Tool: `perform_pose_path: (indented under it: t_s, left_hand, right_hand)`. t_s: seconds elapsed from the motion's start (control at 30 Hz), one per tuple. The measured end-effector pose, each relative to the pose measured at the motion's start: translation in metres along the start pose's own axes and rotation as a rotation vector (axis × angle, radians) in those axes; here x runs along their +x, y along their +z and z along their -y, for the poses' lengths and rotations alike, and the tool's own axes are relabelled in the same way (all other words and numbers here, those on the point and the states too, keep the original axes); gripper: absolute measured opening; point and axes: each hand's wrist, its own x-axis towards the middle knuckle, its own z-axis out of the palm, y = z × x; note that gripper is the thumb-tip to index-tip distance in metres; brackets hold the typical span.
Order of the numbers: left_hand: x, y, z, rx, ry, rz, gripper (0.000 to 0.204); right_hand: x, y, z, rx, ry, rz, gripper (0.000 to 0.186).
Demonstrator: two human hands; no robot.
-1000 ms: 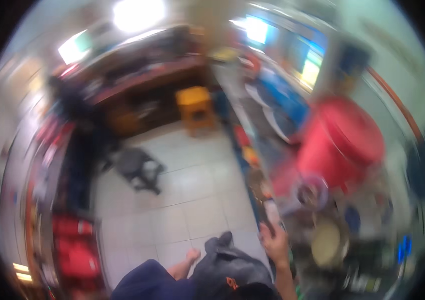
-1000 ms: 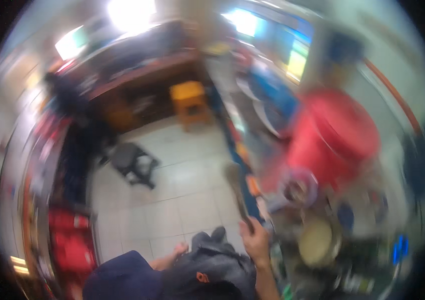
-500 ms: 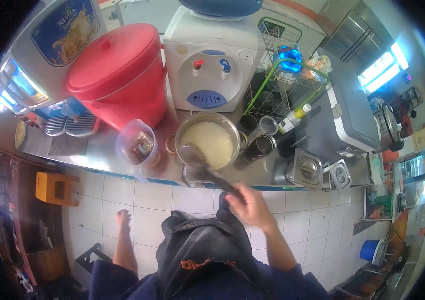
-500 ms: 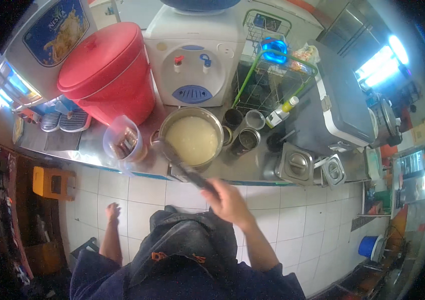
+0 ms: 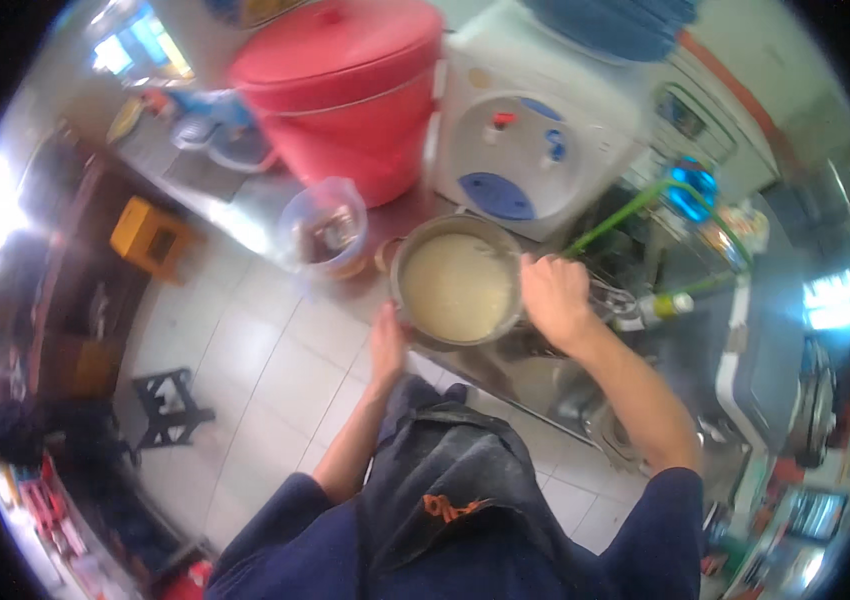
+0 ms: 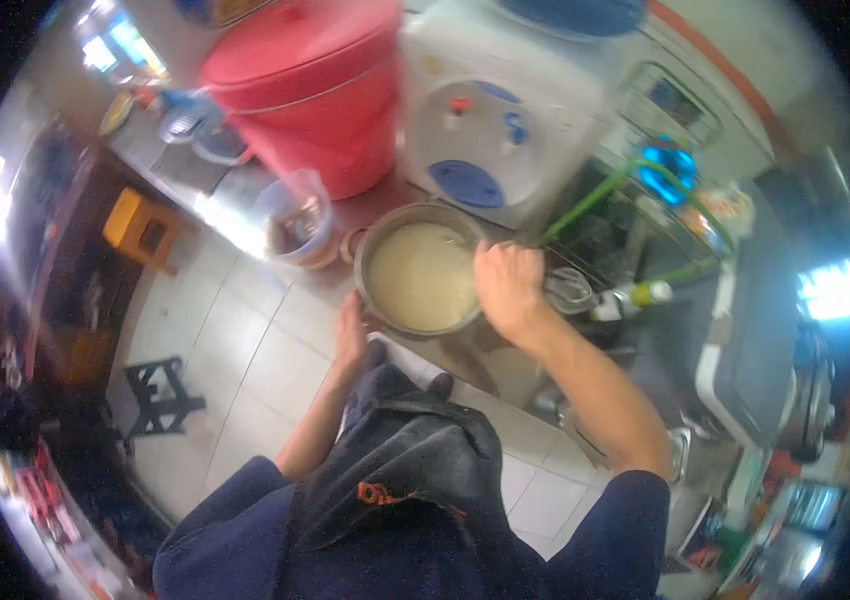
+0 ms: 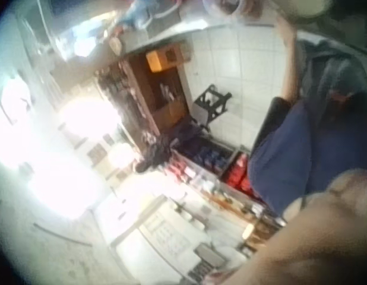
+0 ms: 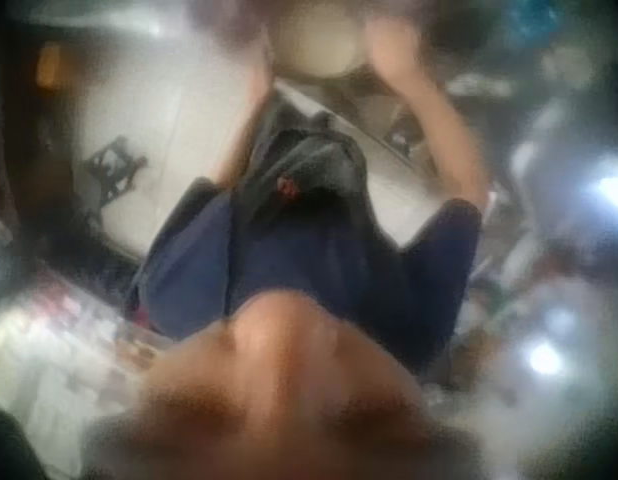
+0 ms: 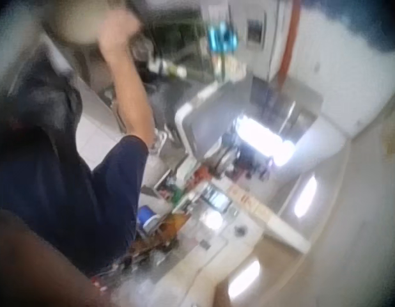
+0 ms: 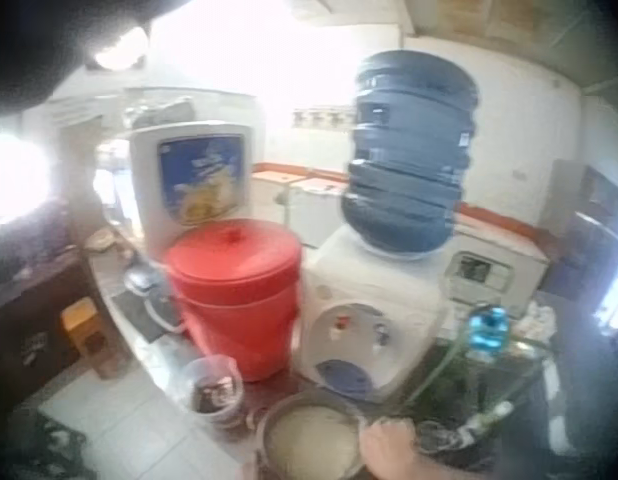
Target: The person dispenses water into a pot of flour from a water dispenser, retrieves metal tongs, and stirs the mixture in the pot using the tongs while adding more water.
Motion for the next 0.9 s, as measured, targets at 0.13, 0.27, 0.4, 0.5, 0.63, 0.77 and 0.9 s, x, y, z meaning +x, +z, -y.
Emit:
perform_pose_path:
  t_s: [0.13, 0.27, 0.4, 0.5, 0.63, 0.77, 0.9]
  left_hand:
    - [0.014, -0.002, -0.010, 0.322, 0.176, 0.097, 0.046]
    - [0.010, 0.002, -0.057, -0.083, -0.150, 0.330, 0.042]
    - [0.012, 0.002, -0.071, -0.144, -0.196, 0.360, 0.053]
    - [0.022, -0.002, -0.075, -0.218, -0.319, 0.437, 0.059]
    - [0.029, -0.010, -0.084, -0.204, -0.349, 0.468, 0.061]
    - [0.039, -0.017, -0.082, -0.216, -0.507, 0.560, 0.065]
    - [0.046, -0.022, -0.109, -0.088, -0.625, 0.614, 0.071]
  right_hand:
    - [0.060, 0.034, 0.015, -0.070, -0.099, 0.116, 0.018]
    - [0.089, 0.035, 0.017, -0.127, -0.172, 0.477, 0.027]
    - [0.105, 0.021, 0.003, -0.067, -0.328, 0.664, 0.027]
    - [0.108, 0.027, 0.001, -0.010, -0.263, 0.880, 0.033]
    - [0.090, 0.036, 0.008, 0.201, -0.105, 1.017, 0.035]
    - [0.058, 0.066, 0.022, 0.489, -0.089, 0.948, 0.035]
    - [0.050, 0.050, 0.057, 0.637, 0.157, 0.819, 0.033]
